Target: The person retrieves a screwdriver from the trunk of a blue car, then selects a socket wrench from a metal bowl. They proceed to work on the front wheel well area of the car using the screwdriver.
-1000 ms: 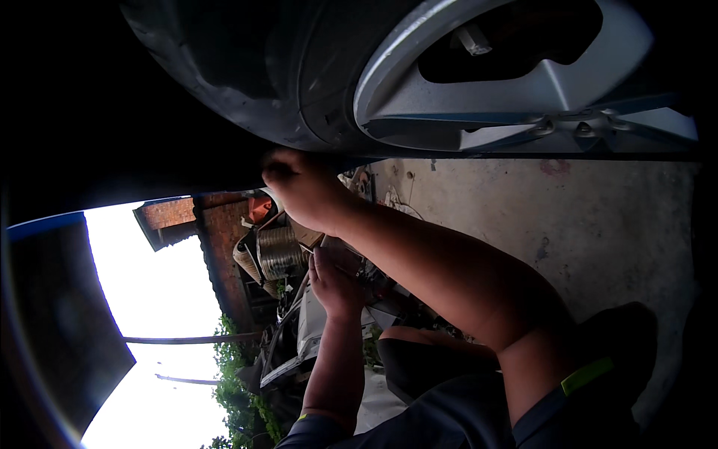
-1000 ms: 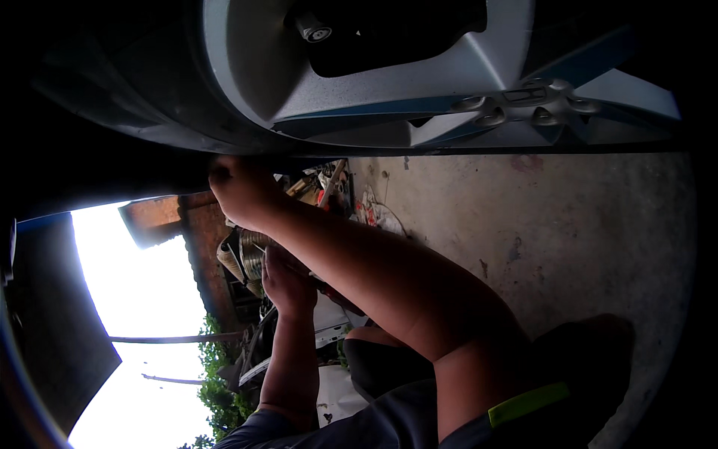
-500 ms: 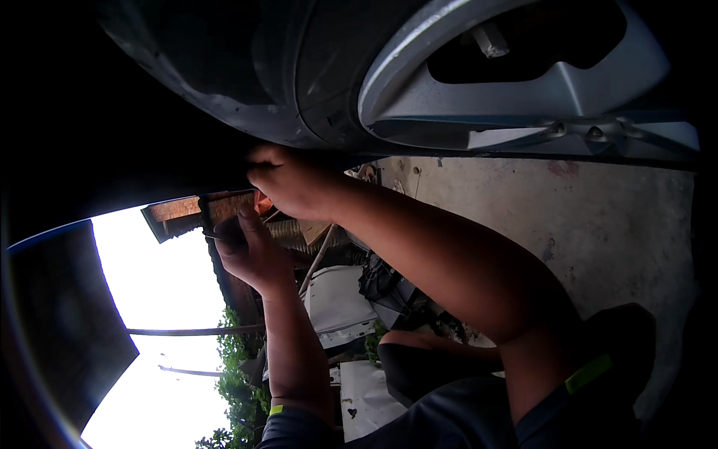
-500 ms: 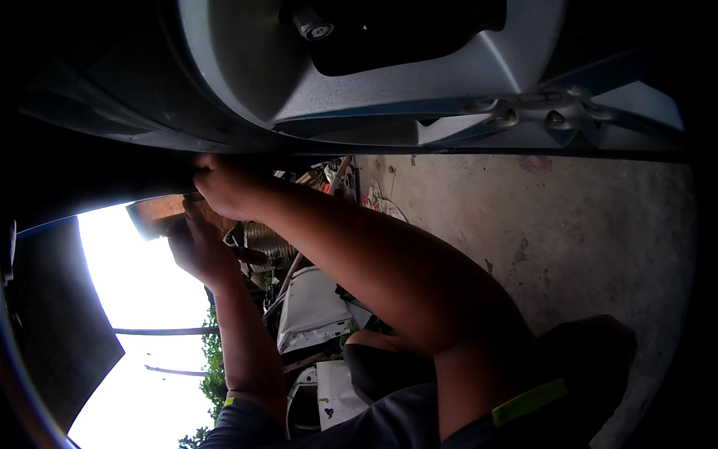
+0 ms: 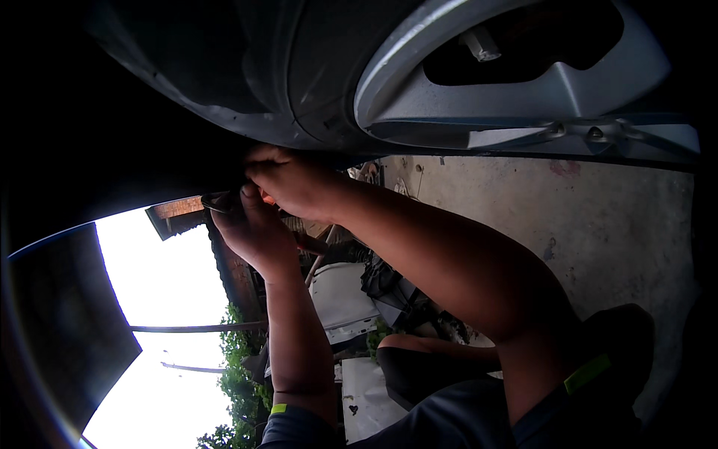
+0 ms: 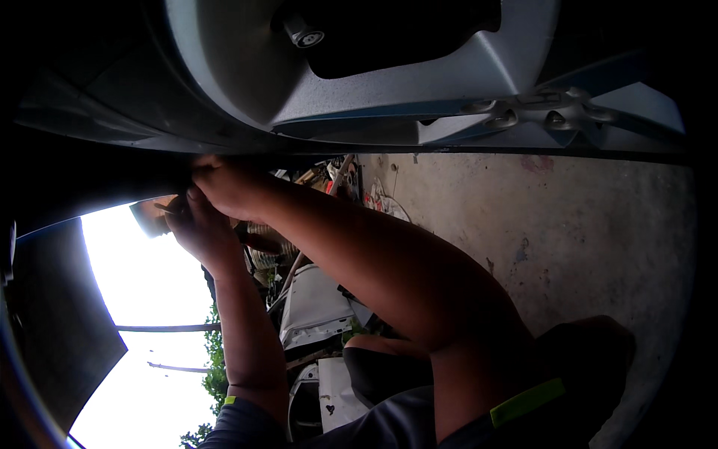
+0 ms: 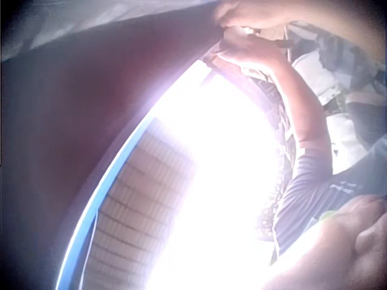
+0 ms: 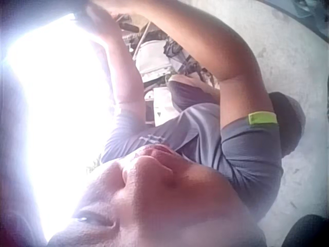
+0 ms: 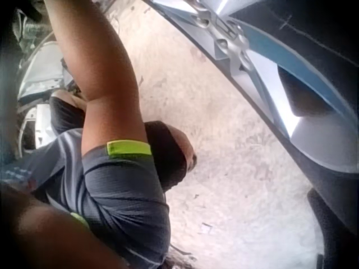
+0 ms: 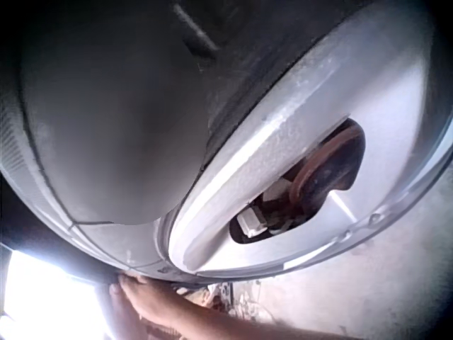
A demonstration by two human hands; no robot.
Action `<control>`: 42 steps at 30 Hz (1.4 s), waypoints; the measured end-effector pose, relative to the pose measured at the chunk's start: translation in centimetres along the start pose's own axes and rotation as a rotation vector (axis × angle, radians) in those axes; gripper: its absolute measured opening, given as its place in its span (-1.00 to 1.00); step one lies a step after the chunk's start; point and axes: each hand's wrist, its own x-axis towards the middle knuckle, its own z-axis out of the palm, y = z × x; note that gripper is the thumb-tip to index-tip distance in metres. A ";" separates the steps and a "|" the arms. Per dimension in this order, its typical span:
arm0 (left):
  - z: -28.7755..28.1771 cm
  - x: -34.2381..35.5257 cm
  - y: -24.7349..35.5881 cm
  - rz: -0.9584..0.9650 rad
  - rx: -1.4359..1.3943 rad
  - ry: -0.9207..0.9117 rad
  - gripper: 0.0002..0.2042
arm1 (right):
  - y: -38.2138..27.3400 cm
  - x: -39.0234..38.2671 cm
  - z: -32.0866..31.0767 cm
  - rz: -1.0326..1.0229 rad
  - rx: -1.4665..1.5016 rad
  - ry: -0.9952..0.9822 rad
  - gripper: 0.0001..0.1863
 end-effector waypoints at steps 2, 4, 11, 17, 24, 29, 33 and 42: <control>-0.2 0.2 0.0 0.004 0.081 0.011 -0.77 | 0.2 0.1 0.2 -0.039 -0.055 0.018 -0.75; 0.0 0.3 1.1 0.005 0.183 0.056 -0.76 | 0.2 0.1 0.2 -0.072 -0.123 0.036 -0.75; 1.0 -0.5 1.7 -0.021 0.324 0.170 -0.57 | 0.0 -0.1 0.3 -0.092 -0.411 0.162 -0.77; 1.6 -1.3 -0.1 0.120 0.116 0.195 -0.67 | 0.7 -0.8 0.8 -0.163 -0.492 0.187 -0.79; 1.9 -1.4 -0.2 0.101 -0.089 0.161 -0.69 | 0.6 -2.5 -0.1 -0.322 -0.489 0.100 -0.76; 1.5 -0.9 0.3 0.061 -0.011 0.158 -0.73 | 1.4 -2.2 -0.4 -0.334 -0.491 0.079 -0.75; 1.5 -1.0 0.2 0.125 0.111 0.192 -0.71 | 2.0 -1.9 -0.5 -0.378 -0.471 0.062 -0.75; 1.2 -1.1 -1.0 0.226 0.249 0.220 -0.87 | 1.9 0.1 -0.2 -0.301 -0.268 0.228 -0.78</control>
